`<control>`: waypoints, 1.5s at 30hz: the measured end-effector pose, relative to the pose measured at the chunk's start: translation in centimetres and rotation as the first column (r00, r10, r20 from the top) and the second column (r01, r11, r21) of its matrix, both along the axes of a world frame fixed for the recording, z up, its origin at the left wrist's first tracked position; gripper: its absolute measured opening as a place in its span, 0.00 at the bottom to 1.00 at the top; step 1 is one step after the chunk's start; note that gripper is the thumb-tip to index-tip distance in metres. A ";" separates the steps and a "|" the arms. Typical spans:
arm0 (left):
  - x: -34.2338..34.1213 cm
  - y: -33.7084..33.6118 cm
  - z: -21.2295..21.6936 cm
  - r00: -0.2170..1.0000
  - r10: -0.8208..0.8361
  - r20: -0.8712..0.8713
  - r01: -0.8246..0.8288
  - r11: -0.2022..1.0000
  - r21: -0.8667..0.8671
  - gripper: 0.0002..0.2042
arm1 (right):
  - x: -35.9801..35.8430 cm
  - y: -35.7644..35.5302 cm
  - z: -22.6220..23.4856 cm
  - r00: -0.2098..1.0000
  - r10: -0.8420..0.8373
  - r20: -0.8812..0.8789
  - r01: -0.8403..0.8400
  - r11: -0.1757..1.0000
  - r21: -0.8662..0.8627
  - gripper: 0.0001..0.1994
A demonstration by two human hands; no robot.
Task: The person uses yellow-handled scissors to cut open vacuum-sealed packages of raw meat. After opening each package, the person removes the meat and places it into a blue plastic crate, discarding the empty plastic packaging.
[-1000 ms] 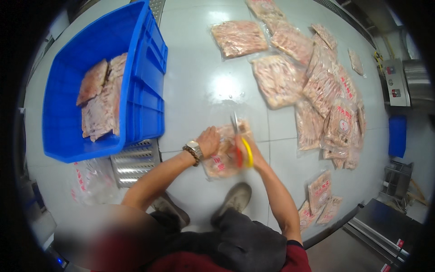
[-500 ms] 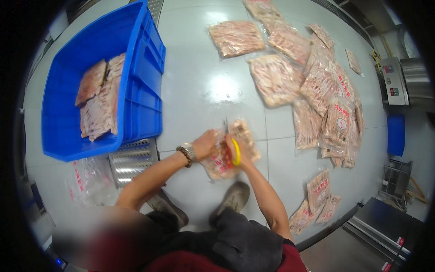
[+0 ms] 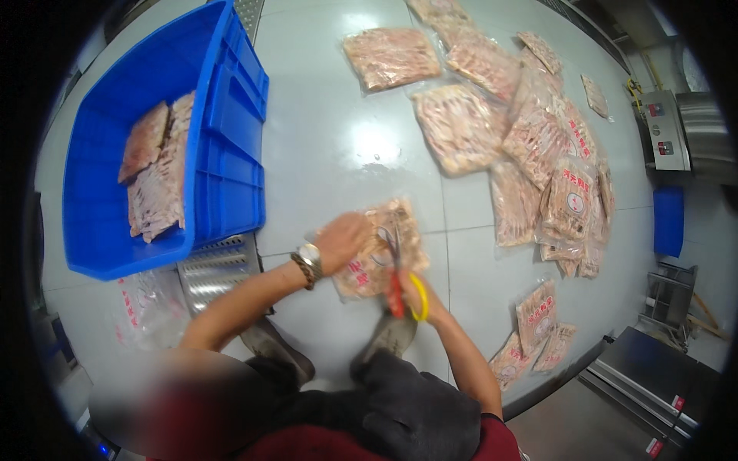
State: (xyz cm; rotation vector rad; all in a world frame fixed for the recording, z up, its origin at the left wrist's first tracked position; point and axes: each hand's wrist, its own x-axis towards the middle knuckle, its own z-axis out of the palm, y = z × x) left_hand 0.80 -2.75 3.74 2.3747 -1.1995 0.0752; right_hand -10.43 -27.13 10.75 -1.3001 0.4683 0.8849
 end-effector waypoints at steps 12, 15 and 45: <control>-2.3 -4.2 2.5 0.636 0.124 -0.762 0.305 0.866 0.396 0.15 | -8.6 -2.2 1.3 0.945 0.047 -0.324 -0.037 0.999 0.040 0.40; -3.2 -3.5 -0.2 0.579 0.115 -0.807 0.249 0.918 0.310 0.16 | -8.4 -1.5 1.1 0.938 0.093 -0.334 -0.077 0.995 0.062 0.43; -4.3 -1.1 -1.1 0.653 0.087 -0.753 0.173 0.950 0.260 0.18 | -1.0 -0.9 -3.0 0.883 0.035 0.468 0.300 0.726 -0.619 0.25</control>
